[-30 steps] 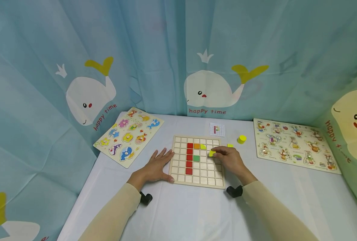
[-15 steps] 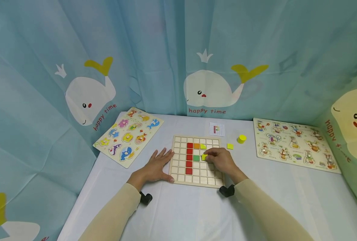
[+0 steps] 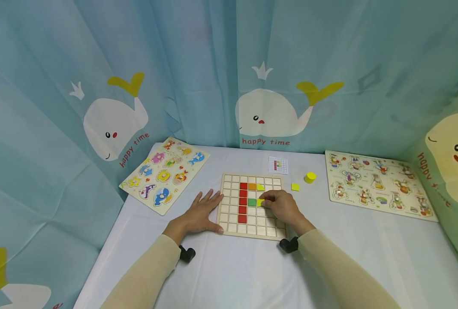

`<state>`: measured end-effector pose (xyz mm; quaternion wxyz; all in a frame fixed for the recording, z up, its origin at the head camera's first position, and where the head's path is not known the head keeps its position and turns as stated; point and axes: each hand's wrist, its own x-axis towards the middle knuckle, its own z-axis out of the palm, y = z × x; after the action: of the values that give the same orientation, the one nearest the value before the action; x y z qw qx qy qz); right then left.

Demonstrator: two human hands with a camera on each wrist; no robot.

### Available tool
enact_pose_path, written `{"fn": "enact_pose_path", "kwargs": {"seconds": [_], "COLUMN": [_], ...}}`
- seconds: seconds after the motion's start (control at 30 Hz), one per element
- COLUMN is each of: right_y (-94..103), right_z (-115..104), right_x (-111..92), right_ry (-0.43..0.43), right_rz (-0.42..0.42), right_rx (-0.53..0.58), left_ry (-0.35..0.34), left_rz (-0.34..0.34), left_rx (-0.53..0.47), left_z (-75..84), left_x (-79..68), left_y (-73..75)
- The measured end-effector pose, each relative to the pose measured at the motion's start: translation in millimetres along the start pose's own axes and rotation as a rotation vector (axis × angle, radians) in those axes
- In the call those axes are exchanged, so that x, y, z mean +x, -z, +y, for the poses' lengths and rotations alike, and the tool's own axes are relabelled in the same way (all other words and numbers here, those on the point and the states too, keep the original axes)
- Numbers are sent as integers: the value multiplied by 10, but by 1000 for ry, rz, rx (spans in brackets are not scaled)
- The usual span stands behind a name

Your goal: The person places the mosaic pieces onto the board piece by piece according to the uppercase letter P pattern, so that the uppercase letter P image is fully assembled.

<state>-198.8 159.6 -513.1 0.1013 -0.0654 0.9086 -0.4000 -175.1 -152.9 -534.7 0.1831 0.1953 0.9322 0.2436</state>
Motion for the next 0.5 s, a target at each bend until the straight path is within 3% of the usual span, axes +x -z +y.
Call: {"fn": "enact_pose_path", "kwargs": {"seconds": [0.5], "right_y": [-16], "right_z": [4], "right_x": [-10], "right_ry": [-8], "right_rz": [3], "right_rx": [-25], "left_ry": [0], "left_rz": [0], "left_rx": [9], "left_z": [12], "left_x": [-2], "left_y": [6]}}
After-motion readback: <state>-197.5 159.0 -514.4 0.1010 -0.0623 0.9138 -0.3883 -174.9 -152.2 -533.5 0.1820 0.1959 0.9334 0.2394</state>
